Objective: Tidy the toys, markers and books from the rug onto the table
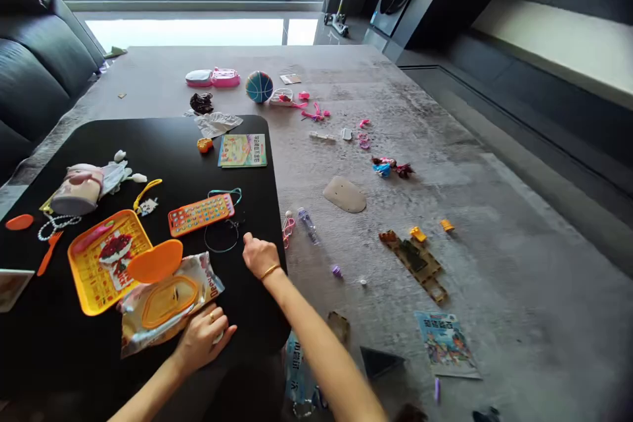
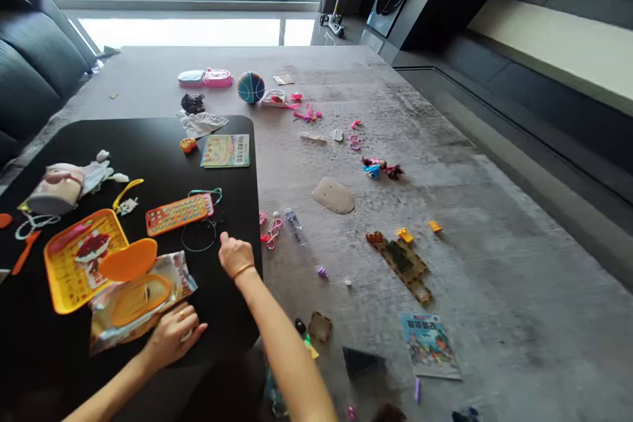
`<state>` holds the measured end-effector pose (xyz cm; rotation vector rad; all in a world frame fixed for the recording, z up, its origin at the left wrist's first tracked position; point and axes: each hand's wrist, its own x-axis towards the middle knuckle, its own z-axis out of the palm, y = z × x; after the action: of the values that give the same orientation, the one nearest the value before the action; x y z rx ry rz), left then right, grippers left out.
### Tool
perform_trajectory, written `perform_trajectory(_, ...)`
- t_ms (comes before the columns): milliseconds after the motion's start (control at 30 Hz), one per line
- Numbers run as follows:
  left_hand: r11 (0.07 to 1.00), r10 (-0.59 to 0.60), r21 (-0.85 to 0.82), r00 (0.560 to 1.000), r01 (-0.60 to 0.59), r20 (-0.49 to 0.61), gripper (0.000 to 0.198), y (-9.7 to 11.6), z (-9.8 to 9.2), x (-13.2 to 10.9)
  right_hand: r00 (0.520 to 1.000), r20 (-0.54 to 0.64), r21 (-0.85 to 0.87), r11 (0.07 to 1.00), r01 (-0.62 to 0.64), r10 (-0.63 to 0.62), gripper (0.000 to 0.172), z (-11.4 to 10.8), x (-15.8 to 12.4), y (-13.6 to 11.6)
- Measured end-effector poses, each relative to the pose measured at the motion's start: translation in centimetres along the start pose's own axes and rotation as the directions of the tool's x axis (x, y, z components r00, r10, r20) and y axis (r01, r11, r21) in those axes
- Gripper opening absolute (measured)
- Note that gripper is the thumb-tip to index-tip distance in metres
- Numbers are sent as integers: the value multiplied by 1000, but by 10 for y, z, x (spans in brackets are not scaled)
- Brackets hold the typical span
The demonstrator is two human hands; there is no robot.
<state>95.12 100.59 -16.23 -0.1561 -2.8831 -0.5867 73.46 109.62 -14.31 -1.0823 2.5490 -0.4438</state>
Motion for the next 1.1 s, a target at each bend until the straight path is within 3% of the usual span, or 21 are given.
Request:
perform_trajectory(133, 998, -27, 52, 1000, 27, -6, 29, 10, -1, 15, 980, 165, 65, 990, -123, 111, 24, -25, -7, -8)
perform_trajectory(300, 995, -58, 80, 998, 55, 25, 35, 17, 10, 16, 955, 266, 46, 988, -148, 131, 33, -50, -12, -15)
perform_trajectory(400, 980, -186, 94, 978, 177, 94, 33, 21, 23, 14, 949, 296, 43, 992, -123, 105, 33, -49, -11, -9)
perform_trajectory(467, 954, -299, 85, 932, 288, 205, 28, 26, 25, 21, 950, 301, 60, 992, -109, 87, 32, -43, -9, -4)
perform_trajectory(533, 905, -418, 74, 842, 420, 341, 24, 30, 20, 36, 951, 300, 81, 991, -105, 76, 33, -37, -8, 1)
perform_trajectory(633, 765, -595, 116, 626, 634, 504, 24, 35, 9, 68, 956, 286, 80, 993, -86, 60, 32, -27, -8, 8)
perform_trajectory(733, 584, -719, 168, 411, 794, 560, 25, 36, 3, 95, 965, 261, 64, 998, -20, 2, 35, -17, -8, 16)
perform_trajectory(800, 477, -762, 174, 307, 861, 570, 25, 37, 0, 106, 966, 258, 55, 998, 14, -28, 39, -11, -8, 22)
perform_trajectory(900, 362, -797, 184, 201, 914, 569, 24, 38, -1, 114, 967, 252, 48, 998, 31, -42, 43, 4, -8, 26)
perform_trajectory(1067, 267, -835, 271, 82, 925, 543, 18, 42, 14, 107, 971, 233, -2, 998, -58, 57, 59, 36, -13, 19)
perform_trajectory(1100, 248, -841, 290, 57, 924, 538, 17, 42, 17, 105, 974, 224, 33, 999, -40, 32, 61, 38, -12, 18)
